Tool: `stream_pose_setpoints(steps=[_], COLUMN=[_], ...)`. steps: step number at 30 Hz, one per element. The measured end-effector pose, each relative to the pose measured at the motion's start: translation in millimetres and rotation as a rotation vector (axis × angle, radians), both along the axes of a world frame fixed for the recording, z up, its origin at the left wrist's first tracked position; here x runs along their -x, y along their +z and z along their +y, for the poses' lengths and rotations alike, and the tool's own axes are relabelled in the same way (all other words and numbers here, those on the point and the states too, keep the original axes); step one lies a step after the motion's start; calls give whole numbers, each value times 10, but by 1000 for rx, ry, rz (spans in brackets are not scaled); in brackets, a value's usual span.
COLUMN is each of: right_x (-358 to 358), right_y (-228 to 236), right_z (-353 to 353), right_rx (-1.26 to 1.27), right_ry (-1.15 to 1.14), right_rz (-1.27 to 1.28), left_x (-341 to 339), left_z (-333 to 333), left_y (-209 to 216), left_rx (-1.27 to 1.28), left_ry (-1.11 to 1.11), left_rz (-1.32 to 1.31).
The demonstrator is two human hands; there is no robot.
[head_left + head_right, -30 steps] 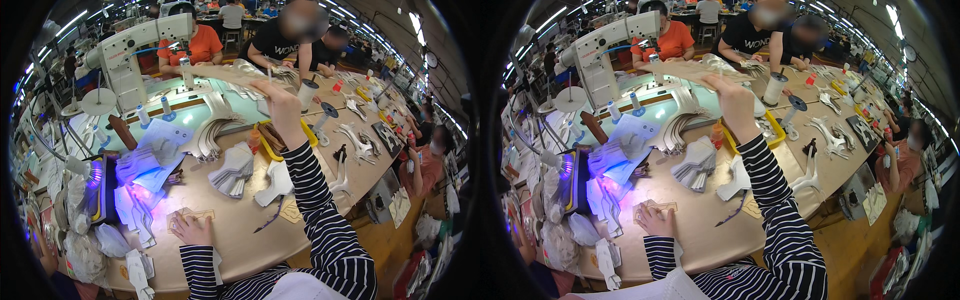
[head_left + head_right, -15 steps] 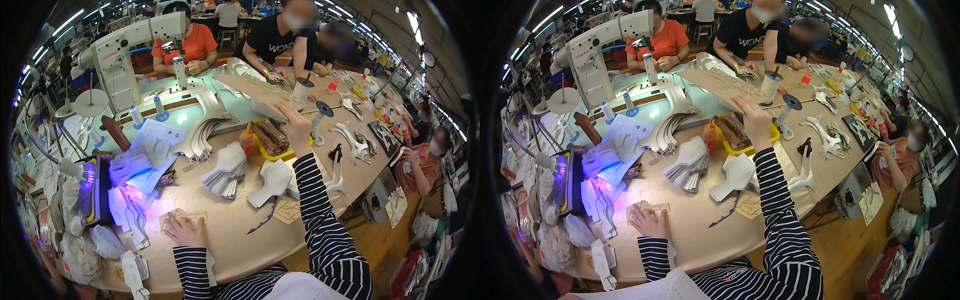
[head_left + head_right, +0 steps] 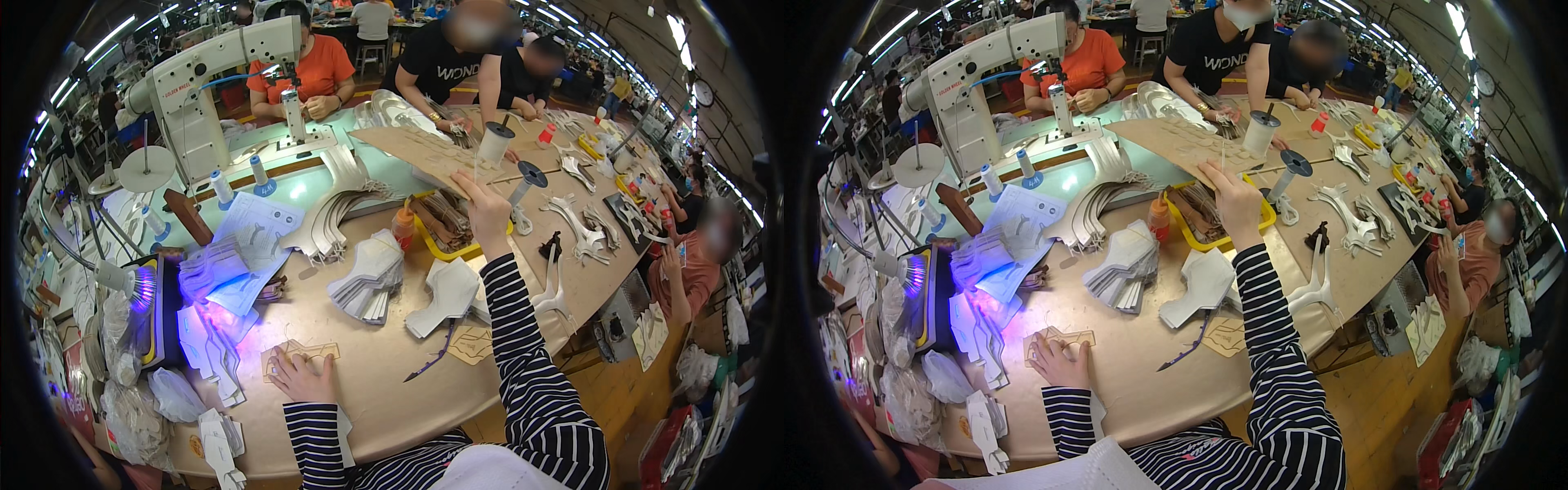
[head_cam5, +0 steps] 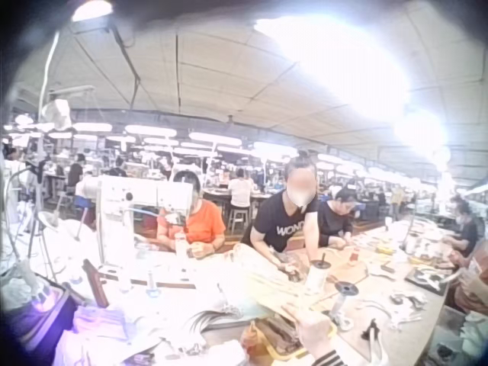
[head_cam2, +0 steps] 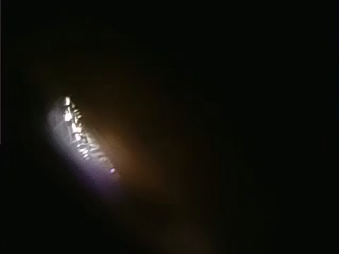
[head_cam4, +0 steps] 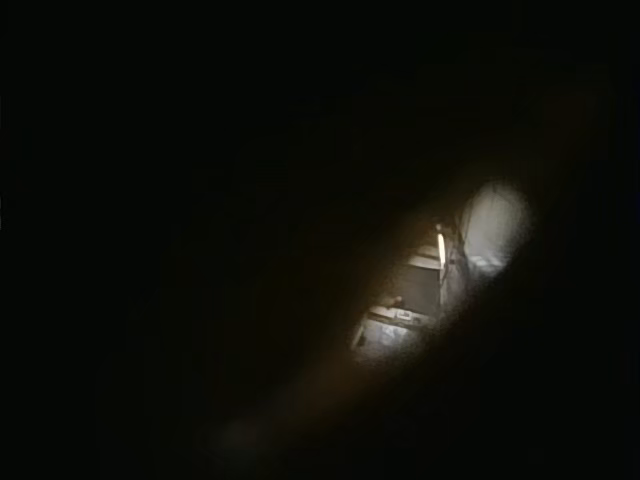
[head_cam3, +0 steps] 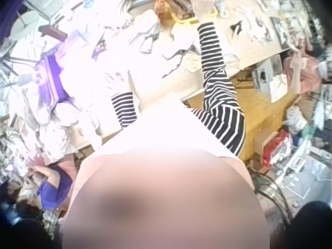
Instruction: The person marks fabric pieces using a pen and a paper template, then cuts the marked fabric with scissors. The person handles multiple fabric pieces and templates, aligning them before marking and cutting.
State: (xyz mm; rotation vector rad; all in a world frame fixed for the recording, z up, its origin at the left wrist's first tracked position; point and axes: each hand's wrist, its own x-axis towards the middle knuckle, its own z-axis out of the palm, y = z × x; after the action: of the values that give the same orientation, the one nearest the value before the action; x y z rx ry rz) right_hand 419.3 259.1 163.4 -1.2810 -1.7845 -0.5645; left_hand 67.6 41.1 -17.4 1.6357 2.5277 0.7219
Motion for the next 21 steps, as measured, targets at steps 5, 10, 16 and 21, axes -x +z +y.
stream_pose_setpoints(steps=[5,10,16,21], right_x=[41,125,210,263], right_y=[7,68,147,156], right_z=[-15,-90,-194,-247], right_rx=[-9,-26,-51,-67], right_ry=[40,55,93,116], right_rz=[2,-12,-47,-52], left_x=[-2,-8,-5,-1], left_z=[-3,-5,-4,-10], left_y=[19,40,22,32], left_rx=[-2,13,-18,-21], left_ry=[-5,-2,-15,-16], left_rz=[-6,-29,-16,-26])
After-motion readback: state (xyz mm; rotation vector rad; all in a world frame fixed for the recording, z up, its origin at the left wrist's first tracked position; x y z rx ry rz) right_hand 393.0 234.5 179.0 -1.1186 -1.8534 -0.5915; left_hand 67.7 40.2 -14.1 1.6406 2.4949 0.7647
